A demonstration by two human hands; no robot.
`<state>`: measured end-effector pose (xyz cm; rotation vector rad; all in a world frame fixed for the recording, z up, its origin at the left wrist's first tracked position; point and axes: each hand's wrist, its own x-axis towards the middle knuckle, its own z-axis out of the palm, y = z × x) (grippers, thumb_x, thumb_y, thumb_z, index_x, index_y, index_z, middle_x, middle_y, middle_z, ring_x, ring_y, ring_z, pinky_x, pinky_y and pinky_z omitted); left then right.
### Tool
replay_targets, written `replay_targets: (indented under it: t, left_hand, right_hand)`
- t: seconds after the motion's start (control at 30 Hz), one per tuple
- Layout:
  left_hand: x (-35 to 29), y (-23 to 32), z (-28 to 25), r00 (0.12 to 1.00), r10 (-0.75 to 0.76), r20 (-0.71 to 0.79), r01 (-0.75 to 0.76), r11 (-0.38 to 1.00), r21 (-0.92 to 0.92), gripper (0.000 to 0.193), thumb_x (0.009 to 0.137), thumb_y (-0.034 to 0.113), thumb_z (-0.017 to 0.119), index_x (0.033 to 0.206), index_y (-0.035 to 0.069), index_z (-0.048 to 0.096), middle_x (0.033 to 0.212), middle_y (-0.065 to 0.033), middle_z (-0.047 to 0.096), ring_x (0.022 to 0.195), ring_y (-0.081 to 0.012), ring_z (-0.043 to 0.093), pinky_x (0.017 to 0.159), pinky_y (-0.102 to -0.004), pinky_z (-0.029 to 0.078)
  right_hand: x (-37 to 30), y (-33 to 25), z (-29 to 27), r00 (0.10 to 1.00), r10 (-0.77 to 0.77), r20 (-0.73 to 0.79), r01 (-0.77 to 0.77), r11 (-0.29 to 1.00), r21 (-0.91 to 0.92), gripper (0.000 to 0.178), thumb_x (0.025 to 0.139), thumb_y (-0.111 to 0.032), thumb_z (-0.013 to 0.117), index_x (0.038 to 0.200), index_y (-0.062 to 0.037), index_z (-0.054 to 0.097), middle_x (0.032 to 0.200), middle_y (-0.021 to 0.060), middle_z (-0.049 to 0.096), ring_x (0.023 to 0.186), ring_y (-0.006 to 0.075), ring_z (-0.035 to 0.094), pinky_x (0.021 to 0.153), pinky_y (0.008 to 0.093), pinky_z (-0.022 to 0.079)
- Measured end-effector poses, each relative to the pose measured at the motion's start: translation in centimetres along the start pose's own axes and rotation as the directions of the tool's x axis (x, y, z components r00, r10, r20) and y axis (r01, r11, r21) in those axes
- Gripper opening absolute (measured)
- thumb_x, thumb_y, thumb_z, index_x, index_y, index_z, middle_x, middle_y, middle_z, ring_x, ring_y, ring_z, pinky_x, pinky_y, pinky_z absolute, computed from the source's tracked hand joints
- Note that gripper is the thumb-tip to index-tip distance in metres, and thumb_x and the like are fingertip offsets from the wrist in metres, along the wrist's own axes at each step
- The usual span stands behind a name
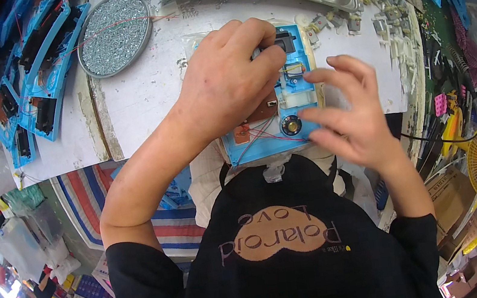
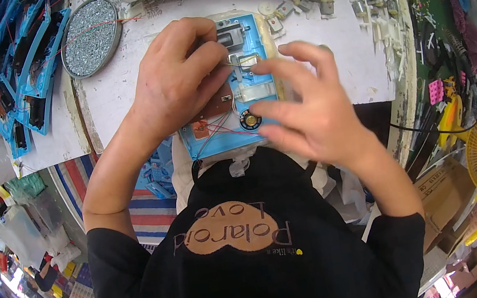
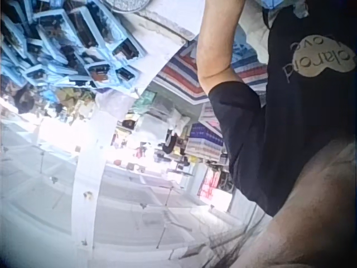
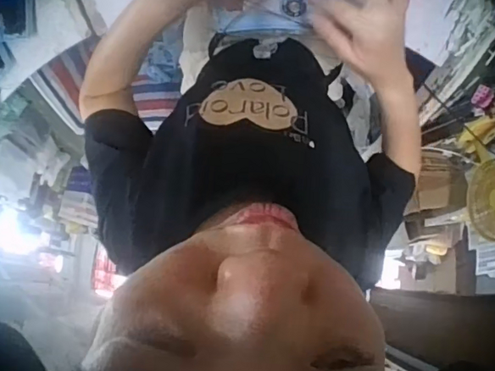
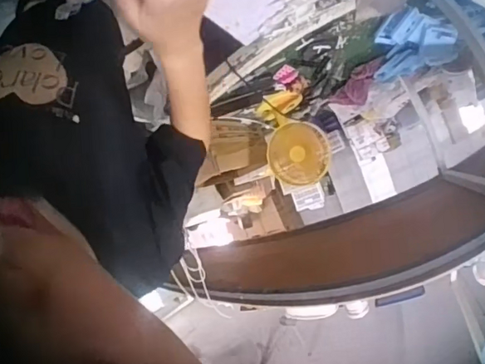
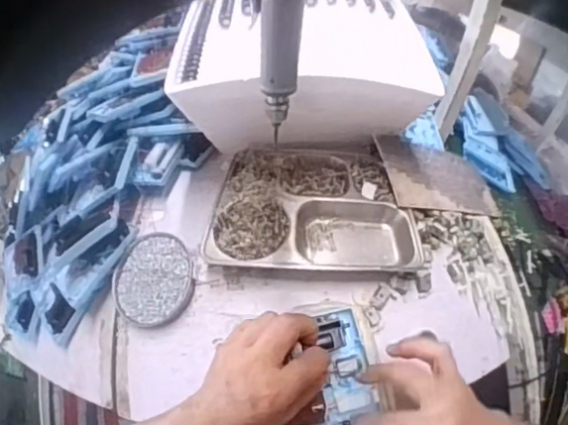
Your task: Soldering internal components and assembling the plastic casing of a blue electronic device.
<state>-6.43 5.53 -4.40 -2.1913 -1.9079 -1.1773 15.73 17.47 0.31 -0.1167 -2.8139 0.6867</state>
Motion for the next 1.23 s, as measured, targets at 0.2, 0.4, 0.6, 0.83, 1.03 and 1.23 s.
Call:
replay_targets:
  t: [0.2, 0.4, 0.6, 0.83, 1.03, 1.23]
  left_hand:
    - [0.3, 0.1, 0.0, 0.999, -0.014, 0.034, 0.014, 1.000, -0.022, 0.030, 0.067, 0.009, 0.085, 0.089, 0.008, 0.064, 0.104, -0.0091, 0.059, 0.090, -0.0307, 0.062, 0.076, -0.0414, 0.052]
    - [0.7, 0.0, -0.1, 0.999, -0.010, 0.053, 0.010, 1.000, 0.003, 0.032, 0.066, 0.009, 0.085, 0.090, 0.008, 0.064, 0.105, -0.0092, 0.060, 0.090, -0.0305, 0.063, 0.074, -0.0413, 0.053]
    - [0.7, -0.1, -0.4, 0.994, -0.026, 0.107, 0.028, 0.999, -0.016, 0.034, 0.065, 0.009, 0.085, 0.091, 0.009, 0.063, 0.105, -0.0092, 0.060, 0.089, -0.0311, 0.063, 0.074, -0.0413, 0.054]
    - [1.8, 0.0, -0.9, 0.981, -0.062, 0.181, 0.052, 0.997, 0.059, 0.034, 0.067, 0.009, 0.085, 0.089, 0.007, 0.060, 0.104, -0.0128, 0.061, 0.090, -0.0348, 0.065, 0.073, -0.0434, 0.055]
    - [4.3, 1.2, -1.0, 0.954, -0.158, 0.256, 0.152, 0.987, 0.042, 0.035, 0.070, 0.009, 0.086, 0.091, 0.007, 0.058, 0.104, -0.0125, 0.059, 0.083, -0.0323, 0.065, 0.067, -0.0416, 0.054]
    - [3.8, 1.1, -1.3, 0.937, -0.212, 0.279, 0.206, 0.977, 0.050, 0.036, 0.072, 0.010, 0.087, 0.094, 0.008, 0.058, 0.105, -0.0114, 0.059, 0.083, -0.0314, 0.065, 0.067, -0.0413, 0.054]
  right_hand:
    - [-5.1, -0.7, 2.5, 0.993, 0.120, -0.018, -0.121, 0.989, -0.085, 0.037, 0.073, -0.030, 0.084, 0.107, -0.0154, 0.080, 0.144, 0.0138, 0.059, 0.140, 0.0454, 0.035, 0.116, 0.0532, 0.033]
    - [-4.2, -1.1, 2.7, 0.991, 0.116, -0.071, -0.119, 0.992, -0.036, 0.036, 0.074, -0.031, 0.084, 0.105, -0.0139, 0.078, 0.140, 0.0139, 0.061, 0.139, 0.0448, 0.036, 0.114, 0.0514, 0.034]
    - [-4.5, 1.3, -0.2, 0.981, 0.144, -0.130, -0.151, 0.988, -0.041, 0.028, 0.078, -0.027, 0.081, 0.102, -0.0115, 0.078, 0.130, 0.0154, 0.066, 0.131, 0.0424, 0.045, 0.108, 0.0506, 0.039]
    - [0.1, 9.8, -6.0, 0.908, 0.120, -0.402, -0.208, 0.961, -0.184, 0.016, 0.080, -0.016, 0.078, 0.094, -0.0075, 0.076, 0.118, 0.0114, 0.070, 0.117, 0.0354, 0.058, 0.102, 0.0458, 0.046]
    - [5.2, 30.5, -17.8, 0.594, 0.578, -0.559, -0.755, 0.640, -0.140, 0.034, 0.085, -0.035, 0.070, 0.096, -0.0036, 0.079, 0.106, 0.0211, 0.075, 0.115, 0.0414, 0.064, 0.096, 0.0482, 0.052]
    - [4.6, 42.8, -19.0, 0.401, 0.803, -0.441, -0.850, 0.147, -0.506, 0.059, 0.083, -0.026, 0.075, 0.140, -0.0168, 0.063, 0.127, 0.0232, 0.070, 0.115, 0.0400, 0.068, 0.097, 0.0489, 0.054]
